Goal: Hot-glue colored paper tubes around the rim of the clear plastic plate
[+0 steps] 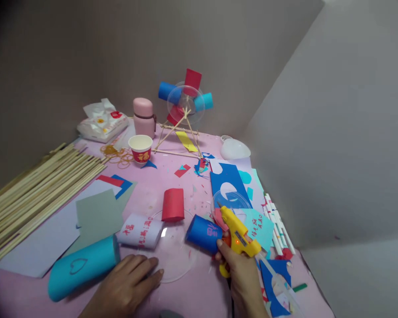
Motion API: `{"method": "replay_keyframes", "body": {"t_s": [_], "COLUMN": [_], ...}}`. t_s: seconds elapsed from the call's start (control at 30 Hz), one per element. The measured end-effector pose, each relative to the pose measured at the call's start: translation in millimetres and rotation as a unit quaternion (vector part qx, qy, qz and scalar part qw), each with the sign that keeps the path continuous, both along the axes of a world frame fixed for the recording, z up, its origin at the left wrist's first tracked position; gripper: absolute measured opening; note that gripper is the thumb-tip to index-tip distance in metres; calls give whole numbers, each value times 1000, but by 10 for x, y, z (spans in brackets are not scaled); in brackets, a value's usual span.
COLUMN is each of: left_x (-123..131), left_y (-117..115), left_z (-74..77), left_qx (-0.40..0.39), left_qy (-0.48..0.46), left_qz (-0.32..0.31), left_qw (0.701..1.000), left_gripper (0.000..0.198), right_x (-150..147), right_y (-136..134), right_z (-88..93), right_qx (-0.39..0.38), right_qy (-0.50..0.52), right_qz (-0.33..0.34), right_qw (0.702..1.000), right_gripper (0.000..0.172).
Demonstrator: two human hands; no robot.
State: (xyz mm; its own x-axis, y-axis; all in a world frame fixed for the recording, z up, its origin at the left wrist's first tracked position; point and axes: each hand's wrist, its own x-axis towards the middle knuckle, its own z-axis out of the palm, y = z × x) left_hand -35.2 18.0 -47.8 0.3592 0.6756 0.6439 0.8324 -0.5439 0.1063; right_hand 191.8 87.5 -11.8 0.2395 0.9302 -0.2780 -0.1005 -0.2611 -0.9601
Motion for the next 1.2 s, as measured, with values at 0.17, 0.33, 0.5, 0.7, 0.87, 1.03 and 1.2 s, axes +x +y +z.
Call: {"method": "replay_keyframes", "body": {"t_s": [0.17, 0.33, 0.5, 0.7, 0.87, 1.03, 1.2], "left_x": [5, 3, 42, 60, 4, -26, 3], "left_y": [0, -2, 11, 10, 21, 10, 5], "left_z": [-43, -43, -48, -94, -18, 2, 2], "left_qx": [-4, -19, -4, 5, -5, -14, -33], "left_qy": [-9, 12, -20, -43, -2, 13, -1], "left_qz": [1, -1, 10, 28, 8, 7, 3], "left_qw": [1000, 1000, 1000, 999, 1000, 1000, 999], "left_gripper": [38, 35, 39, 41, 35, 32, 30], "right_x": [120, 120, 77, 107, 123, 178, 197], "right_y": [94, 158, 128, 150, 196, 228, 250], "right_z": [12, 50, 24, -5, -8, -47, -69], "right_qx": [14, 23, 2, -2, -17, -11, -7], "right_qy": [29, 28, -21, -96, -111, -123, -126], "right_qz": [23, 45, 71, 83, 84, 94, 95], "right_qw": [999, 998, 997, 992, 990, 988, 987], "right_gripper": [33, 37, 33, 31, 31, 30, 29]}}
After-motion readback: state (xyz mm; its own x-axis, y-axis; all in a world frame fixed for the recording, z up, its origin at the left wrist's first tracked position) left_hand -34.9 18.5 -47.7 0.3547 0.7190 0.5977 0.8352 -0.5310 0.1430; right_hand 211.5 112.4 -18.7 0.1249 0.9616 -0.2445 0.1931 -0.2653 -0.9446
